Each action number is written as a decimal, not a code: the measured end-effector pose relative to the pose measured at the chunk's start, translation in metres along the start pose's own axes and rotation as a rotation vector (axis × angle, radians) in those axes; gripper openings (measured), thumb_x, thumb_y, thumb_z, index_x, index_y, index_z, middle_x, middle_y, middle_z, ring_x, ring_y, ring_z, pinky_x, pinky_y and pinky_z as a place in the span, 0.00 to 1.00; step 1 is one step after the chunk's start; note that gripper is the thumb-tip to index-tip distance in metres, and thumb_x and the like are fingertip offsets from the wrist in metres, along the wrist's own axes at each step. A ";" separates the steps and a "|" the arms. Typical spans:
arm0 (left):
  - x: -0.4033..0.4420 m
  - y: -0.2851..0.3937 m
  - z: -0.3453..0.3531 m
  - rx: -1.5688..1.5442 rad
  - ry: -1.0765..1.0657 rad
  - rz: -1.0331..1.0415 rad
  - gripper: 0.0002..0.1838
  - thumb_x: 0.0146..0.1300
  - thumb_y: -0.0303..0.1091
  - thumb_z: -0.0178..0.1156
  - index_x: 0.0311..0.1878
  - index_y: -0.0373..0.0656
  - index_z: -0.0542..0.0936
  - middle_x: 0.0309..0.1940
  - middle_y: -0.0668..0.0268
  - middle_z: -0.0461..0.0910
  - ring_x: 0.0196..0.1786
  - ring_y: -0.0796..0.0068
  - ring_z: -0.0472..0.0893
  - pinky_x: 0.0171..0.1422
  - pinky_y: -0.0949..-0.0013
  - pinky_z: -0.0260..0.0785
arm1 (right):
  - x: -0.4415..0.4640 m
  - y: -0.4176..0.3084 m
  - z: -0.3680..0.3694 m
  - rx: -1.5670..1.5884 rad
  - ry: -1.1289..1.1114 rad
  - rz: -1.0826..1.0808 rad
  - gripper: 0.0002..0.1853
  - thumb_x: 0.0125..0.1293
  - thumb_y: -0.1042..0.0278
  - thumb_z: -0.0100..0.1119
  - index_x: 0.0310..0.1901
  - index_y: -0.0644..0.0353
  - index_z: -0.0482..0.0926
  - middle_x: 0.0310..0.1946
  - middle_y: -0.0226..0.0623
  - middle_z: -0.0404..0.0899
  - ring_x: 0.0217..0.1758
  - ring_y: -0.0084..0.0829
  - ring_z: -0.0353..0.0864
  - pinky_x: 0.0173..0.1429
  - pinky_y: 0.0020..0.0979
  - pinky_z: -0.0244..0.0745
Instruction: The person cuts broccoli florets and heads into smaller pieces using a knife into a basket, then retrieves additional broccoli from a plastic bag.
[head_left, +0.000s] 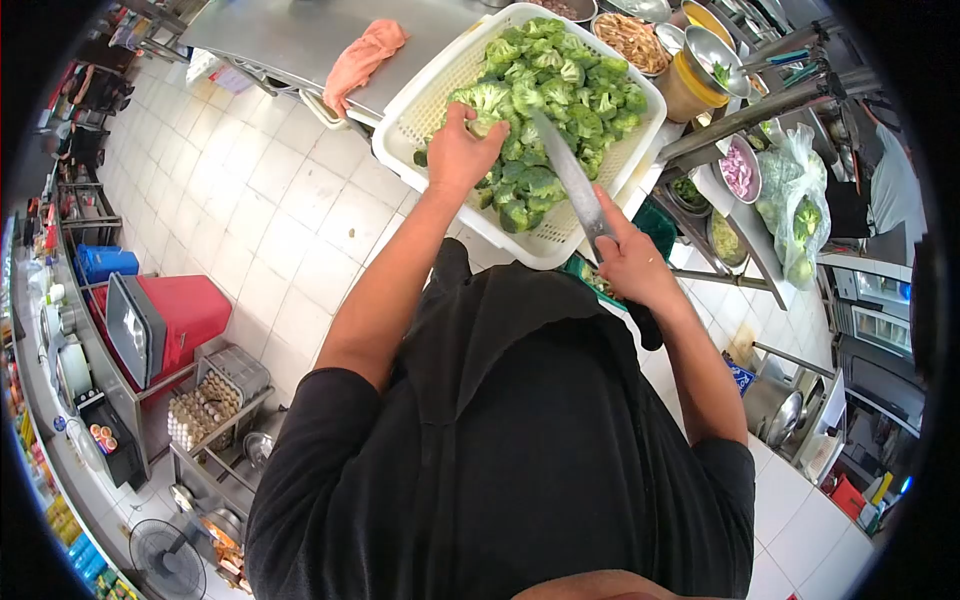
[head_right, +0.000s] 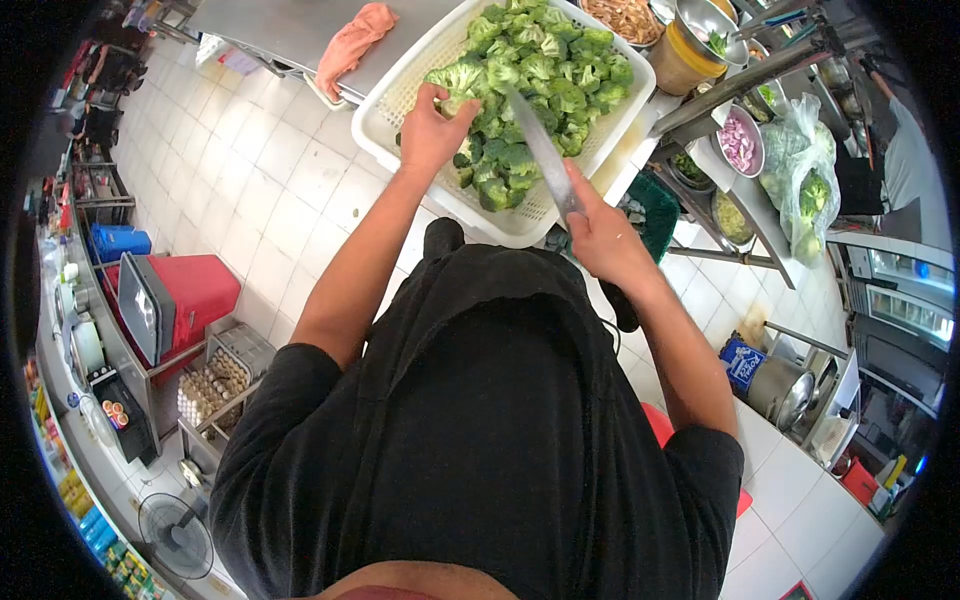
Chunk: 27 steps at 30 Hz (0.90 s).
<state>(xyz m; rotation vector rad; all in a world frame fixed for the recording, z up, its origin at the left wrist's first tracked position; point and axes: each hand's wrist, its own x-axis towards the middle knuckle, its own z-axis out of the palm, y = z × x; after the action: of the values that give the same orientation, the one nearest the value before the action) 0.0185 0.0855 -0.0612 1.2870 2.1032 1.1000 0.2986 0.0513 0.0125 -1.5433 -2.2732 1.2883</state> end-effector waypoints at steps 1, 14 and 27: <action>0.000 -0.001 0.000 0.023 -0.008 -0.004 0.23 0.58 0.47 0.69 0.46 0.43 0.71 0.21 0.56 0.82 0.32 0.49 0.85 0.41 0.51 0.76 | 0.000 0.003 -0.001 0.033 0.034 0.025 0.37 0.72 0.71 0.50 0.81 0.44 0.53 0.38 0.66 0.83 0.41 0.66 0.82 0.53 0.50 0.77; 0.009 -0.017 -0.024 0.108 -0.140 0.091 0.22 0.56 0.43 0.67 0.50 0.44 0.73 0.24 0.56 0.83 0.33 0.52 0.85 0.43 0.53 0.77 | 0.009 -0.036 0.001 -0.595 -0.066 -0.090 0.47 0.59 0.78 0.51 0.82 0.40 0.50 0.27 0.55 0.82 0.31 0.55 0.84 0.40 0.55 0.77; 0.011 -0.017 -0.028 0.033 -0.186 0.032 0.22 0.57 0.43 0.67 0.50 0.43 0.72 0.21 0.55 0.82 0.31 0.50 0.85 0.42 0.52 0.76 | 0.015 -0.034 0.014 -0.655 -0.098 -0.039 0.47 0.61 0.77 0.51 0.82 0.38 0.47 0.28 0.54 0.83 0.33 0.56 0.86 0.41 0.54 0.79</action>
<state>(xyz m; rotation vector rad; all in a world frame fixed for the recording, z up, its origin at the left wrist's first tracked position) -0.0159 0.0797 -0.0580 1.3857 1.9766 0.9233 0.2600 0.0511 0.0212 -1.6001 -2.9601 0.6352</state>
